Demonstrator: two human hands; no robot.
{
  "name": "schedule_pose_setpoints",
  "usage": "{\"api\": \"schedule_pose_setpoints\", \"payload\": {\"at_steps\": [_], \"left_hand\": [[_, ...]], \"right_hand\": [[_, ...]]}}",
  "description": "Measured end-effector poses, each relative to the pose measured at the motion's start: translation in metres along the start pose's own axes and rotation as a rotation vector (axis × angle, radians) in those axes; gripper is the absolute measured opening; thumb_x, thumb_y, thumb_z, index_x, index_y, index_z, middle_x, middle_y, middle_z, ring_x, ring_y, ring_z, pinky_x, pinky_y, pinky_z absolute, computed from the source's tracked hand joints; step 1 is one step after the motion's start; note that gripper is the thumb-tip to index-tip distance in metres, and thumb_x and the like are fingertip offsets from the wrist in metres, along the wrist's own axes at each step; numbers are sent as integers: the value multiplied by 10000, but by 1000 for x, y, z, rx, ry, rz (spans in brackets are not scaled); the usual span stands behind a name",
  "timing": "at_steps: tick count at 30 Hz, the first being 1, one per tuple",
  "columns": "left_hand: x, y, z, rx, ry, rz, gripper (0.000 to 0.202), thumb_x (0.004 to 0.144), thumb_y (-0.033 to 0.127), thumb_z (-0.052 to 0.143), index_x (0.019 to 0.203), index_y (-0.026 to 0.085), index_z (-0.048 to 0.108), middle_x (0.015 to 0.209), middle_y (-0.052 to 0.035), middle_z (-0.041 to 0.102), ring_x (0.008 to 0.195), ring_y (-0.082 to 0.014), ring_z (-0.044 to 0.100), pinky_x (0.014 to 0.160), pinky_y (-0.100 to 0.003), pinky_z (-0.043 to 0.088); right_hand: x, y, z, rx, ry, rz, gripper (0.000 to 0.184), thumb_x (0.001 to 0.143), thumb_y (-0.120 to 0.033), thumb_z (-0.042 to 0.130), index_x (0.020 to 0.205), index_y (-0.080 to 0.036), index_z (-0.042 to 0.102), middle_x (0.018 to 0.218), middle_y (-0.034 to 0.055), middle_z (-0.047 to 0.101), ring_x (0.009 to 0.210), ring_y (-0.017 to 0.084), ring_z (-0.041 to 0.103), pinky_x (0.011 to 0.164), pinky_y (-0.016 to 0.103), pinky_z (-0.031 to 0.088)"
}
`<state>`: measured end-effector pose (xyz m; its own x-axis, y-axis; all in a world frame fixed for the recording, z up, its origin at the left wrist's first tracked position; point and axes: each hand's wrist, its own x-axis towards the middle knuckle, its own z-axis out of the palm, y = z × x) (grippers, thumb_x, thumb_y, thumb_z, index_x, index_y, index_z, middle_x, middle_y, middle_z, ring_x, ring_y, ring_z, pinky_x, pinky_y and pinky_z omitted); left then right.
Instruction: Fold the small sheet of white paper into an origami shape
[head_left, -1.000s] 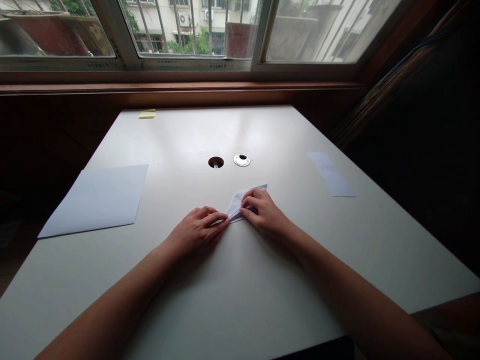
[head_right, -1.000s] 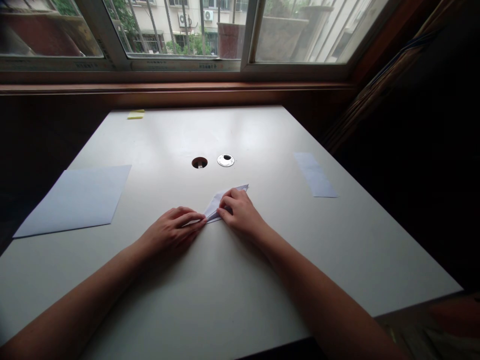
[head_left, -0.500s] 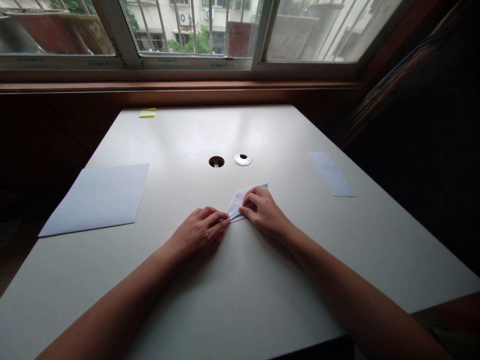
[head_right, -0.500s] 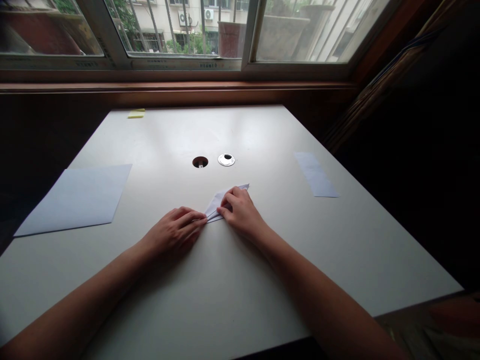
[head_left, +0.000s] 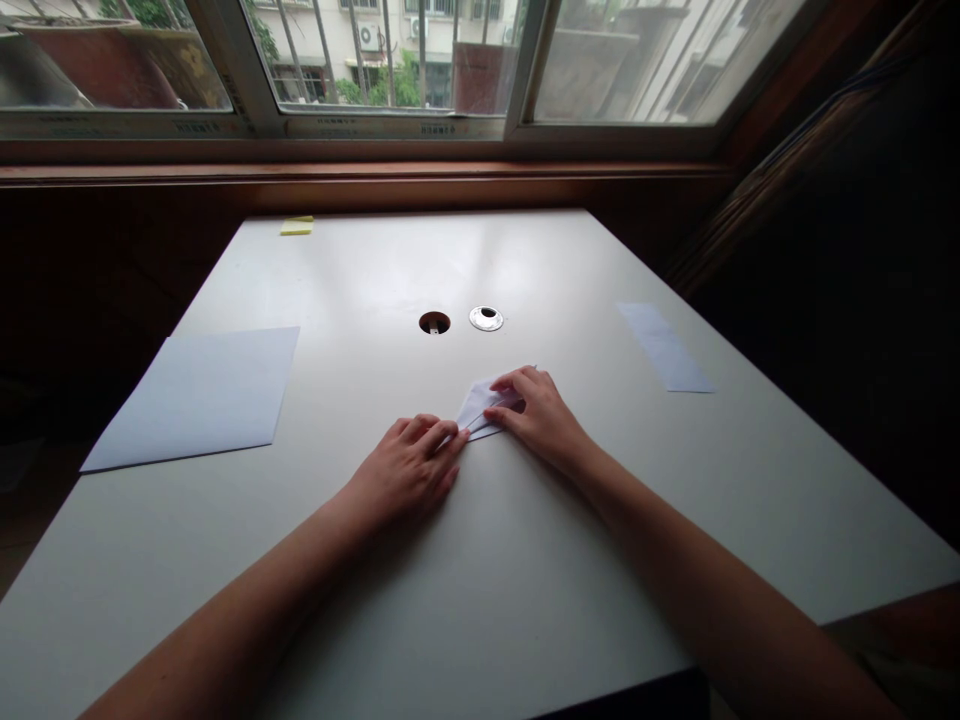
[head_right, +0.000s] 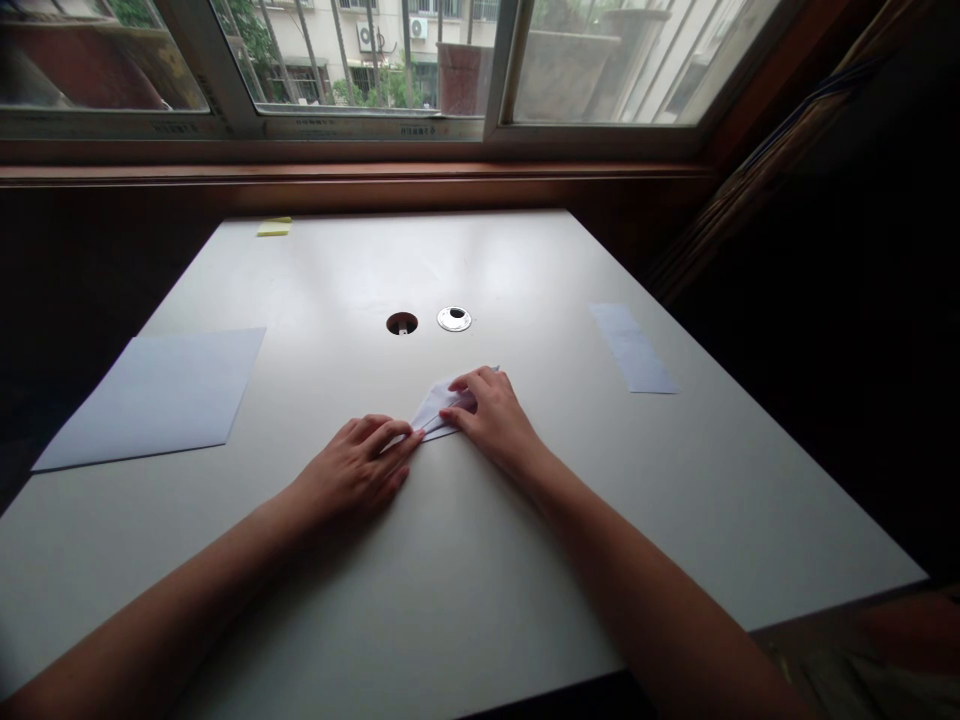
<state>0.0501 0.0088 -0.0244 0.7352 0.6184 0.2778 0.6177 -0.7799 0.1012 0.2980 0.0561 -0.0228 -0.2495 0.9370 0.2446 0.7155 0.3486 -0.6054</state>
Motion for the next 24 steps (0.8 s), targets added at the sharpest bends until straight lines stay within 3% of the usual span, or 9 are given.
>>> {"api": "schedule_pose_setpoints", "payload": {"at_steps": [6,13,19,24], "left_hand": [[-1,-2,3,-53,57,80,454,962,267,480,1401,151,494,1415,-131,534,1367,-308,426,1099,-472,421],[0,-2,4,-108,42,127,433,968,280,483,1379,148,514,1372,-110,590,1272,-257,550,1142,-446,419],[2,3,1,-111,30,167,438,963,304,495,1359,120,526,1359,-120,594,1222,-251,576,1133,-430,434],[0,2,4,-116,20,152,462,961,329,501,1376,126,509,1474,-114,497,1250,-262,553,1123,-432,438]], "right_hand": [[3,12,-1,31,36,6,194,804,-335,740,974,-275,668,1067,42,641,1120,267,545,998,447,444],[5,14,-3,139,16,-35,40,851,-289,680,866,-255,664,1110,41,672,1285,259,504,1098,450,389],[6,14,2,-21,46,-25,68,862,-317,676,884,-254,661,1112,51,630,1117,264,539,1023,463,420],[7,9,4,-136,34,41,149,873,-381,656,936,-248,636,1092,75,584,1071,287,518,972,475,437]]}}
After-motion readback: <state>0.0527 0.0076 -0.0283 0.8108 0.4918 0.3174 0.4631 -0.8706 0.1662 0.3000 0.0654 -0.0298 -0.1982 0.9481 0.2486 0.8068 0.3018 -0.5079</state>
